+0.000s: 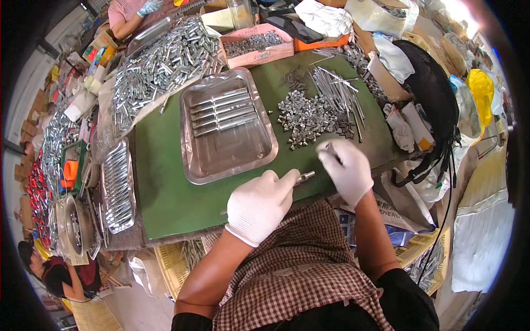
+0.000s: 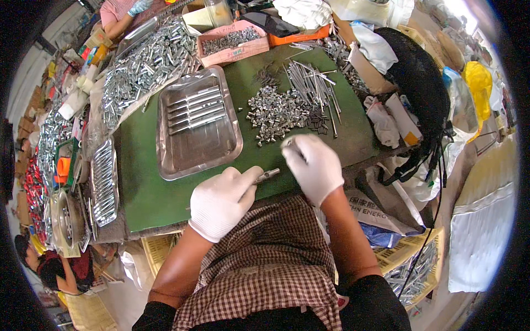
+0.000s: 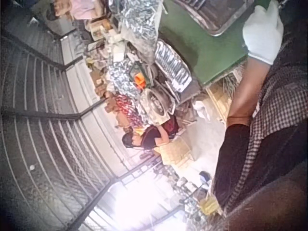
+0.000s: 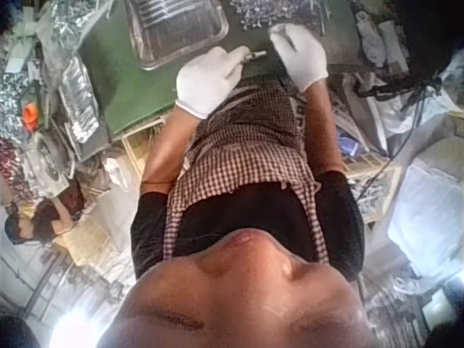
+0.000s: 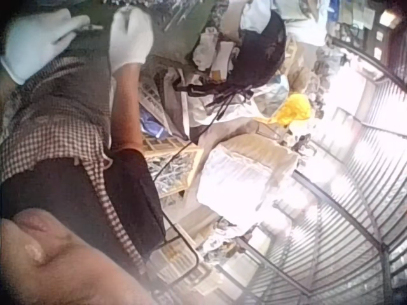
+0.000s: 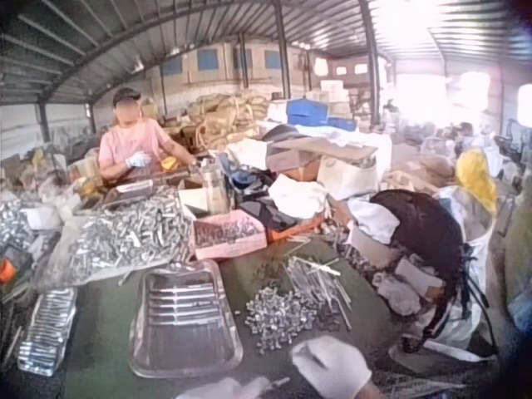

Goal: Assembling small metal pins and springs on a workstation.

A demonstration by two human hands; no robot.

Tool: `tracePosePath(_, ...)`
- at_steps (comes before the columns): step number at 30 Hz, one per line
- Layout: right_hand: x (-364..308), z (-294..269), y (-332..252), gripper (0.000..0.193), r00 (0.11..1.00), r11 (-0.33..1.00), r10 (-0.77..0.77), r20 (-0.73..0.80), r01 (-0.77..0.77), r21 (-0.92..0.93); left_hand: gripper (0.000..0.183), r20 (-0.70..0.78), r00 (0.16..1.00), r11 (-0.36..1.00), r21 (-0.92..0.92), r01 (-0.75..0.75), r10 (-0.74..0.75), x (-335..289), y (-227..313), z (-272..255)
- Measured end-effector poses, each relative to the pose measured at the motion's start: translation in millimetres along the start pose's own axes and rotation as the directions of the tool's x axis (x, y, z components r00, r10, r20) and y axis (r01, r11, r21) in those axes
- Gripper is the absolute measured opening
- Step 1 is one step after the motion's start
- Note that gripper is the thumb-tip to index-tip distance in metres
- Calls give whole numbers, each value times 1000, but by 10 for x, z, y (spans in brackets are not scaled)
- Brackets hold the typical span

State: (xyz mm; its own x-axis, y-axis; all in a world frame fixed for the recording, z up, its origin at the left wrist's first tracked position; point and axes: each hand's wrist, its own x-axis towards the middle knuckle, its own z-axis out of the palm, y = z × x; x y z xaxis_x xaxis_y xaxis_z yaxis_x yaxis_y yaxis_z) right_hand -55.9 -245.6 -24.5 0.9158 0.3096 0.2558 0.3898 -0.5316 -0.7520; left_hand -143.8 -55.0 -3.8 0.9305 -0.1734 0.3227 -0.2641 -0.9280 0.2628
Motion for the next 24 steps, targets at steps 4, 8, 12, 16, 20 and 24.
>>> tracePosePath(4,372,88,228,14,996,987,-37,-86,23,-156,18,67,994,993,81,85,-90,3,117,134)
tracePosePath(8,617,65,169,18,996,887,-83,19,82,-455,20,73,993,993,78,88,-94,20,133,149)
tracePosePath(12,650,53,141,16,994,876,-74,78,102,-472,21,99,990,993,82,91,-99,40,112,136)
tracePosePath(16,366,-42,45,14,976,950,-191,108,211,-231,23,144,983,993,51,105,-112,44,107,96)
tracePosePath(20,76,-70,-55,14,920,946,-260,292,303,-113,25,101,992,997,-3,80,-79,34,94,111)
tracePosePath(24,-2,-28,-85,14,928,943,-234,291,290,-164,26,117,989,996,29,88,-91,27,100,96)
